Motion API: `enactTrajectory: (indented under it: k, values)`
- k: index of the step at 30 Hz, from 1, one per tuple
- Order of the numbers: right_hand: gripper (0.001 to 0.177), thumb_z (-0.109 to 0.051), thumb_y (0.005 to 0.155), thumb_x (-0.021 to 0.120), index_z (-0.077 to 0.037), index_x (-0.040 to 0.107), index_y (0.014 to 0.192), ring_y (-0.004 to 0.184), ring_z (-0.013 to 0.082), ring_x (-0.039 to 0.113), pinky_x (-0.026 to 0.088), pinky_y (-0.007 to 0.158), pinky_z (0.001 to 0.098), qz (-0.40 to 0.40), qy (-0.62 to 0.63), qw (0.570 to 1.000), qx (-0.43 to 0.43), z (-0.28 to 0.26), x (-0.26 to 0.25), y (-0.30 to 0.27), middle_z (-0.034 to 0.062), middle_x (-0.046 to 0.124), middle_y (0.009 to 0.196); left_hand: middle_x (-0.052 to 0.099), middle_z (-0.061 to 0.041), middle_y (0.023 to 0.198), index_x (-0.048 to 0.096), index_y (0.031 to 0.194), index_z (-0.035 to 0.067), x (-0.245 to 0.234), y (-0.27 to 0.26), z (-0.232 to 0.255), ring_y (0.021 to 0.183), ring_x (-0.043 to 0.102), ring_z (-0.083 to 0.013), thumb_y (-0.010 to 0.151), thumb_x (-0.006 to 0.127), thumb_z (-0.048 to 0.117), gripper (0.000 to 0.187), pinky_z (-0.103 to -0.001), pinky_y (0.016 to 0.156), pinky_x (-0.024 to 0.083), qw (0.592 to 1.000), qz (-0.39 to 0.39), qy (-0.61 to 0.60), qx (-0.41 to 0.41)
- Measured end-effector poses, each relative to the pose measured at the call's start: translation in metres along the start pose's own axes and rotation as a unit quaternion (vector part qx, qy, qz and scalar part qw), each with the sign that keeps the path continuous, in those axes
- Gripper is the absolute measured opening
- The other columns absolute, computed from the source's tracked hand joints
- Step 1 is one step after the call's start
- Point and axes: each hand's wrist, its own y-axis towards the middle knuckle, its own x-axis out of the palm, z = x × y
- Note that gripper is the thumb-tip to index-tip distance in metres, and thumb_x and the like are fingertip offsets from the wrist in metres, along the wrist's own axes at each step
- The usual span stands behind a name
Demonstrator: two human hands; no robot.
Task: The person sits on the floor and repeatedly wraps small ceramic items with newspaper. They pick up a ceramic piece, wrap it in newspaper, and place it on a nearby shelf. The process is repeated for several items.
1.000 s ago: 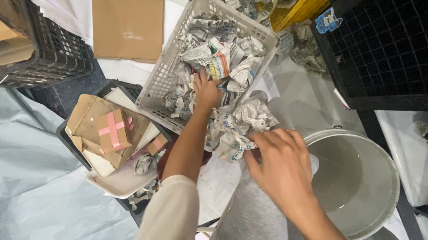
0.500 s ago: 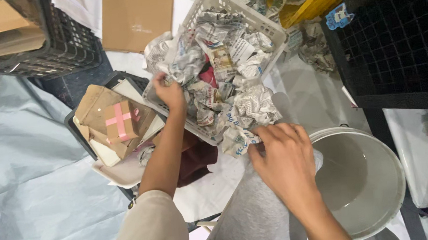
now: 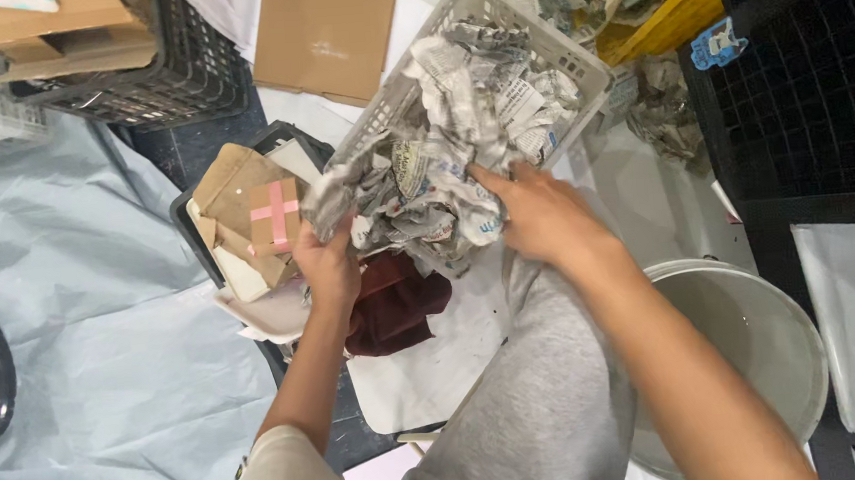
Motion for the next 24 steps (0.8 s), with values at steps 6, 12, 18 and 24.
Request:
enactTrajectory:
  k: [6, 12, 18, 24]
  values:
    - [0.097, -0.019, 0.077, 0.077, -0.022, 0.029, 0.162, 0.129, 0.0408, 0.052, 0.045, 0.102, 0.0487, -0.010, 0.045, 0.998, 0.031, -0.004, 0.009, 0.010, 0.0207, 0.047, 0.147, 0.071, -0.010, 0.122, 0.066, 0.124, -0.004, -0.006, -0.033, 0.029, 0.112, 0.067, -0.0165, 0.099, 0.064, -0.005, 0.025, -0.030, 0.099, 0.052, 0.992, 0.084, 0.069, 0.072]
    - [0.050, -0.035, 0.097, 0.070, -0.011, 0.061, 0.140, 0.124, 0.0355, 0.064, 0.051, 0.105, 0.0459, 0.069, 0.037, 0.995, 0.061, -0.005, 0.011, 0.008, 0.0184, 0.067, 0.134, 0.071, -0.009, 0.115, 0.063, 0.127, -0.005, -0.008, -0.073, 0.080, 0.109, 0.069, -0.0222, 0.093, 0.054, -0.014, 0.037, -0.034, 0.098, 0.053, 0.925, 0.123, 0.314, 0.173]
    - [0.070, -0.035, 0.091, 0.074, -0.016, 0.050, 0.154, 0.099, 0.0310, 0.068, 0.055, 0.087, 0.0409, -0.028, 0.344, 0.938, 0.002, -0.047, 0.021, -0.029, 0.0141, 0.075, 0.122, 0.052, -0.008, 0.108, 0.059, 0.119, 0.000, 0.031, -0.099, 0.100, 0.122, 0.069, -0.0326, 0.093, 0.067, -0.011, 0.030, -0.040, 0.105, 0.056, 0.899, -0.060, 0.284, 0.329]
    - [0.067, -0.012, 0.073, 0.087, 0.003, 0.059, 0.133, 0.099, 0.0161, 0.069, 0.056, 0.083, 0.0300, 0.194, 0.304, 0.913, -0.192, -0.065, 0.034, -0.105, 0.0097, 0.071, 0.116, 0.054, -0.007, 0.105, 0.065, 0.116, -0.004, 0.060, -0.123, 0.110, 0.112, 0.068, -0.0275, 0.088, 0.073, -0.013, 0.031, -0.040, 0.099, 0.054, 0.965, -0.092, 0.130, 0.208]
